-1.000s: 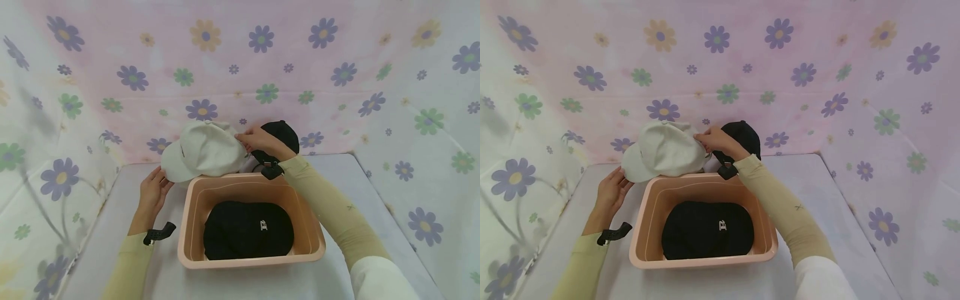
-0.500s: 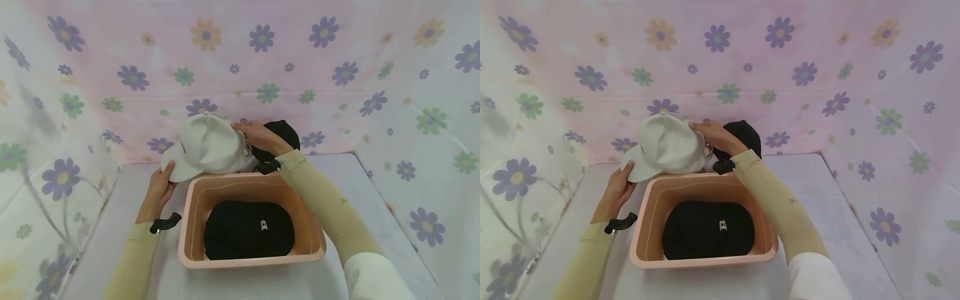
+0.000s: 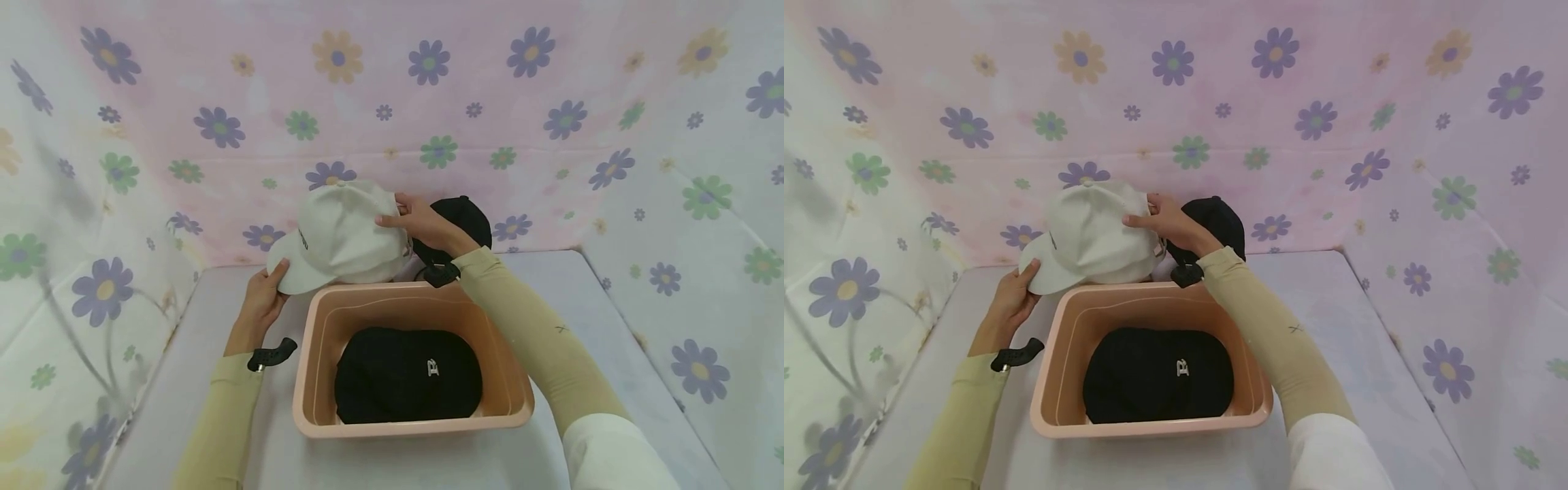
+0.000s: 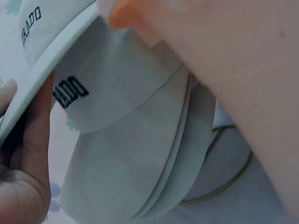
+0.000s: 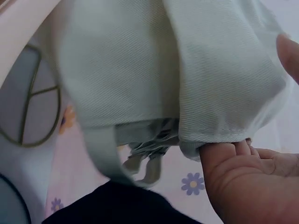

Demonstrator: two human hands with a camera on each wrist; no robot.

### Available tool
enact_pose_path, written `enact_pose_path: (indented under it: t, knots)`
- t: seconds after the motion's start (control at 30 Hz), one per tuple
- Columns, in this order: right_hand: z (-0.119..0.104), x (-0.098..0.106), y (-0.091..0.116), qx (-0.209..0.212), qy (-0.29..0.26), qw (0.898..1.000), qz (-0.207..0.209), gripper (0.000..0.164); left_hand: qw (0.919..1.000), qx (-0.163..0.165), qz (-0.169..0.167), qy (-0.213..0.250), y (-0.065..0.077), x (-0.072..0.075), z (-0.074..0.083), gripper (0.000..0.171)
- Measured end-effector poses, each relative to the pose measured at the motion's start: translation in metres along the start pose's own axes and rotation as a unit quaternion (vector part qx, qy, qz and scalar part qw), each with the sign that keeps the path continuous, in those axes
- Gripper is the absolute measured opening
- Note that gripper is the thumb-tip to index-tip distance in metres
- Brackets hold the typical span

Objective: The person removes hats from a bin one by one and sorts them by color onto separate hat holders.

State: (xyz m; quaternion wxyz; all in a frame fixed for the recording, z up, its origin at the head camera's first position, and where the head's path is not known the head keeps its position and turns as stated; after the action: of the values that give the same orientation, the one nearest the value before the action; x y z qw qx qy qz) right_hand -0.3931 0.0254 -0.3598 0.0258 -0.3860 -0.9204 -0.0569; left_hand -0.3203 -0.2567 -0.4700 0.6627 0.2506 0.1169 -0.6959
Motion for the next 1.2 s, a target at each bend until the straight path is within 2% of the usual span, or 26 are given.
enact_pose_path:
  t: [0.13,0.33,0.43,0.57,0.67,0.8,0.93,1.1,1.2]
  knots:
    - [0.005,0.0,-0.001,-0.007,0.038,0.999,0.007,0.076,0.9995,0.011,-0.005,-0.028,-0.004,0.004,-0.003,0.032]
    - [0.011,-0.001,-0.001,-0.039,0.089,0.995,0.02,0.088,0.9959,0.028,0.006,-0.086,-0.009,0.015,-0.015,0.048]
    - [0.012,-0.001,0.0,-0.048,0.109,0.993,0.018,0.089,0.9934,0.034,0.005,-0.11,-0.012,0.02,-0.025,0.052]
    - [0.012,-0.002,0.002,-0.047,0.15,0.988,0.006,0.08,0.9902,0.044,-0.004,-0.133,-0.015,0.025,-0.037,0.062]
    - [0.011,-0.005,0.004,-0.051,0.186,0.981,-0.005,0.083,0.9878,0.046,0.003,-0.149,-0.015,0.028,-0.042,0.07]
    - [0.009,-0.007,0.009,-0.061,0.217,0.974,-0.006,0.1,0.9898,0.037,0.022,-0.136,-0.014,0.029,-0.042,0.075]
    - [0.007,-0.008,0.01,-0.06,0.242,0.968,-0.012,0.108,0.9948,0.021,0.024,-0.097,-0.01,0.024,-0.04,0.07]
    - [0.006,-0.008,0.01,-0.067,0.273,0.96,-0.01,0.11,0.9978,-0.019,0.035,-0.054,-0.008,0.021,-0.035,0.064]
    - [0.009,-0.009,0.01,-0.08,0.27,0.959,-0.01,0.111,0.9981,-0.024,0.037,-0.044,-0.008,0.021,-0.035,0.062]
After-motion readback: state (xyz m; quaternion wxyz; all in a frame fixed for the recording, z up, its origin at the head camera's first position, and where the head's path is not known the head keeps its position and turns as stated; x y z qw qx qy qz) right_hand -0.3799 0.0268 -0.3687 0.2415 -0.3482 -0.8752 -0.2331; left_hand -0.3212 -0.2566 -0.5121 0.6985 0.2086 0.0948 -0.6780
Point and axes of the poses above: each hand's wrist, its own y-axis away from the middle knuckle, its own x-axis out of the back of the hand, z = x × y, the point moved 8 cm from there along -y, towards the middle knuckle, and after that the axes turned 10 degrees about -z, right-handed, at the moved point
